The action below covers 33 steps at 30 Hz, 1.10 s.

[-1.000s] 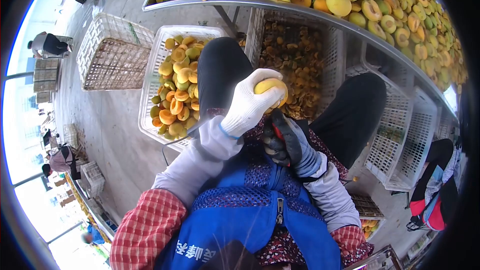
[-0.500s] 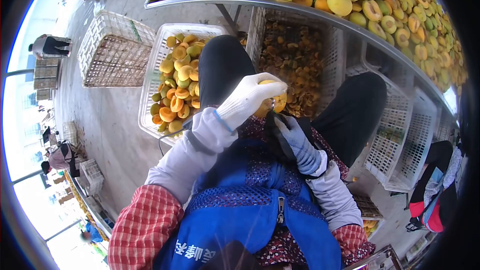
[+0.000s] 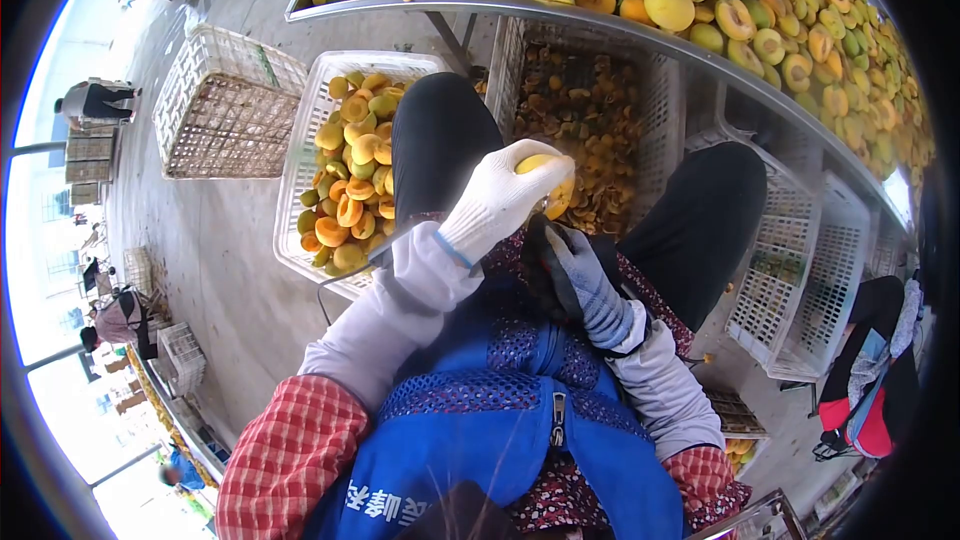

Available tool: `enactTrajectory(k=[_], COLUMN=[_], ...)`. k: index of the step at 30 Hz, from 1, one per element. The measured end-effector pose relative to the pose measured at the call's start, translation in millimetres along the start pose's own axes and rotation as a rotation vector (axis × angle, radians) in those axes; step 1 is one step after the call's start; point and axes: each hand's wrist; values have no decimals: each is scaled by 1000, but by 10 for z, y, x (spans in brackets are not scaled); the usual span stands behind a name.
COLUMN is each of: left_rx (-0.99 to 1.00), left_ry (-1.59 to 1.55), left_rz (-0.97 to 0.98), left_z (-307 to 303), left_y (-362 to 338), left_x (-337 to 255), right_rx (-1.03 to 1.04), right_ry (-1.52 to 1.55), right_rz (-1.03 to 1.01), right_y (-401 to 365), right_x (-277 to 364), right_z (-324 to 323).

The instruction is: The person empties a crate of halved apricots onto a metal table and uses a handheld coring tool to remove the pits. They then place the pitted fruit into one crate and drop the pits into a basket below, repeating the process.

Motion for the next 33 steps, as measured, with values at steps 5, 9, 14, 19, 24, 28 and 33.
enactTrajectory(k=[5, 9, 14, 19, 24, 28, 33], left_rx=[72, 65, 13, 59, 25, -58, 42], left_ry=[-102, -267, -458, -470, -465, -301, -344], left_rz=[-116, -83, 52, 43, 63, 103, 116], left_z=[-21, 99, 210, 151, 93, -21, -195], left_y=[38, 22, 49, 13, -13, -105, -139], left_x=[50, 122, 262, 232, 261, 246, 186], right_rx=[147, 469, 442, 413, 301, -66, 18], right_ry=[406, 464, 448, 379, 217, -229, -188], right_rz=[385, 378, 287, 292, 292, 156, 168], right_y=[-105, -204, -198, -214, -226, -294, -256], right_x=[135, 245, 272, 292, 331, 370, 348], right_z=[-35, 54, 59, 62, 144, 374, 401])
Point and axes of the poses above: each hand's wrist, its own y-axis towards the middle knuckle, its own z-axis out of the palm, x = y × z
